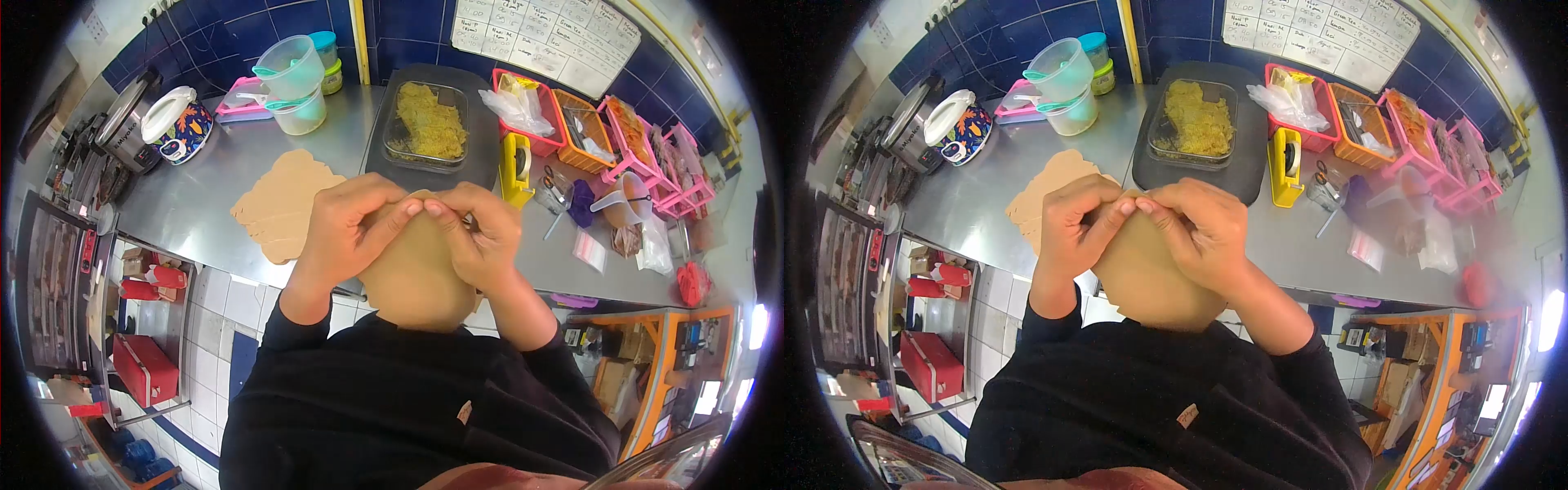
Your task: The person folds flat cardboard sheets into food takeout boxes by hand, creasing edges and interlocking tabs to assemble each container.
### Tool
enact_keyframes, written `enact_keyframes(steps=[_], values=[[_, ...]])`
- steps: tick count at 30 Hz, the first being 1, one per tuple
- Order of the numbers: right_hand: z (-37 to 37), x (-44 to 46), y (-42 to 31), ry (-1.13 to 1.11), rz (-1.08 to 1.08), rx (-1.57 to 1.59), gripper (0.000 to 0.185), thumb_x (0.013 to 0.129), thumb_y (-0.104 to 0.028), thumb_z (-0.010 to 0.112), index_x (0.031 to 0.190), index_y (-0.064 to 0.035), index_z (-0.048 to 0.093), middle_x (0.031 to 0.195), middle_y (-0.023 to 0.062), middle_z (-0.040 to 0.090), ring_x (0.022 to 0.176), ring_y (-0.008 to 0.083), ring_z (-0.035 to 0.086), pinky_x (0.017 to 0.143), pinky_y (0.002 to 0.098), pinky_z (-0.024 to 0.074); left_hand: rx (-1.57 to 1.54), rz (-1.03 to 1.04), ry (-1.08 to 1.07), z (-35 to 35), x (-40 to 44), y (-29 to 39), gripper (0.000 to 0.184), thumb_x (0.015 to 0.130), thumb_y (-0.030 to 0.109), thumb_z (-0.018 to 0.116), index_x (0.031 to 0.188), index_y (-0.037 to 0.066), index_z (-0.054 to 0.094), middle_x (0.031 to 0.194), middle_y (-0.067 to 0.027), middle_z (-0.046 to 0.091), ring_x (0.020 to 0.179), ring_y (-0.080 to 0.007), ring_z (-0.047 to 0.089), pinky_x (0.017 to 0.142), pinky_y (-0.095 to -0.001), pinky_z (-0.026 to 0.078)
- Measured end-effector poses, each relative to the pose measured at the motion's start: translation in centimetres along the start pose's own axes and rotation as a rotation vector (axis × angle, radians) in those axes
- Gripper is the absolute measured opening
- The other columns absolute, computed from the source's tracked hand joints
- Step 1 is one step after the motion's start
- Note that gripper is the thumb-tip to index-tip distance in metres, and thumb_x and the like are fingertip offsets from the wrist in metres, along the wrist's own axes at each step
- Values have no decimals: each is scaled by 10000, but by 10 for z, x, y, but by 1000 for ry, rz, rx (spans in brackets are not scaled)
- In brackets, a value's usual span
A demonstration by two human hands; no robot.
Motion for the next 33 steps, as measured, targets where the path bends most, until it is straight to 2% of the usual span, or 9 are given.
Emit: enact_keyframes(steps=[3, 6, 8, 10, 13, 16, 19, 22, 33], values=[[-17, 5, -8, 132, -150, -81, 64, 843, 14, 710, 880, -17, 667, 648, 35, 597, 546, 72, 471, 479, 230, 348, 1, -20, 183, -11, 4, 5, 294, 790, 146, 787, 1014, 21, 643, 910, -96, 629, 732, -209, 649, 593, -283, 504], [-42, 3, -3, 454, -111, -107, 74, 846, 19, 714, 871, 0, 647, 640, 34, 587, 553, 70, 471, 486, 217, 356, -388, -297, 316, -11, -12, -23, 482, 802, 150, 781, 1209, 24, 555, 1154, -108, 596, 962, -207, 636, 710, -312, 551], [-45, -2, 5, 580, -49, -72, 110, 839, 8, 734, 825, 10, 625, 657, 27, 584, 558, 62, 463, 490, 204, 355, -715, -485, 202, 6, -26, -42, 540, 831, 148, 756, 1289, 11, 506, 1252, -115, 571, 1082, -202, 604, 790, -334, 553], [-42, 0, 7, 612, -99, -131, 119, 836, 4, 739, 823, 12, 621, 679, 24, 588, 556, 56, 456, 493, 196, 351, -968, -608, -82, 29, -34, -42, 533, 871, 138, 718, 1322, -14, 479, 1287, -119, 564, 1161, -197, 570, 867, -354, 538], [-29, -6, 20, 533, 21, -63, 121, 824, 7, 751, 885, 25, 648, 706, 24, 590, 604, 58, 477, 520, 195, 375, -1107, -810, -22, 45, -42, -35, 489, 929, 159, 646, 1347, -20, 467, 1310, -128, 554, 1158, -201, 580, 922, -365, 509], [-23, -7, 20, 399, 154, 43, 137, 807, 18, 762, 912, 31, 675, 713, 21, 581, 662, 74, 505, 545, 216, 411, -1209, -829, -64, 43, -40, -44, 438, 974, 189, 575, 1340, -28, 470, 1282, -129, 579, 1148, -204, 591, 933, -362, 499], [-30, -8, 14, 412, 70, -24, 172, 755, 43, 778, 912, 27, 710, 731, 36, 575, 688, 112, 531, 562, 249, 441, -1255, -801, -76, 46, -44, -43, 435, 981, 214, 552, 1335, -26, 475, 1231, -131, 609, 1140, -209, 599, 910, -357, 513], [-24, -6, -5, 273, -193, -414, 222, 702, 81, 767, 912, 14, 743, 774, 57, 578, 665, 156, 546, 561, 268, 452, -1432, -684, -48, 39, -41, -36, 418, 978, 195, 547, 1334, -13, 481, 1199, -127, 625, 1106, -223, 621, 901, -352, 518], [-22, 5, -10, 64, -300, -259, 369, 610, 118, 690, 913, -79, 768, 882, 71, 583, 616, 134, 519, 511, 241, 410, -1188, -906, -24, 41, -41, -33, 435, 948, 147, 598, 1339, 1, 475, 1229, -121, 610, 1098, -221, 624, 877, -352, 530]])
Point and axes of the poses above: each hand's wrist, its own x-axis towards the middle knuckle, its own z-axis out of the palm, y = z × x, the point moved 7 cm from there along x, towards the middle knuckle
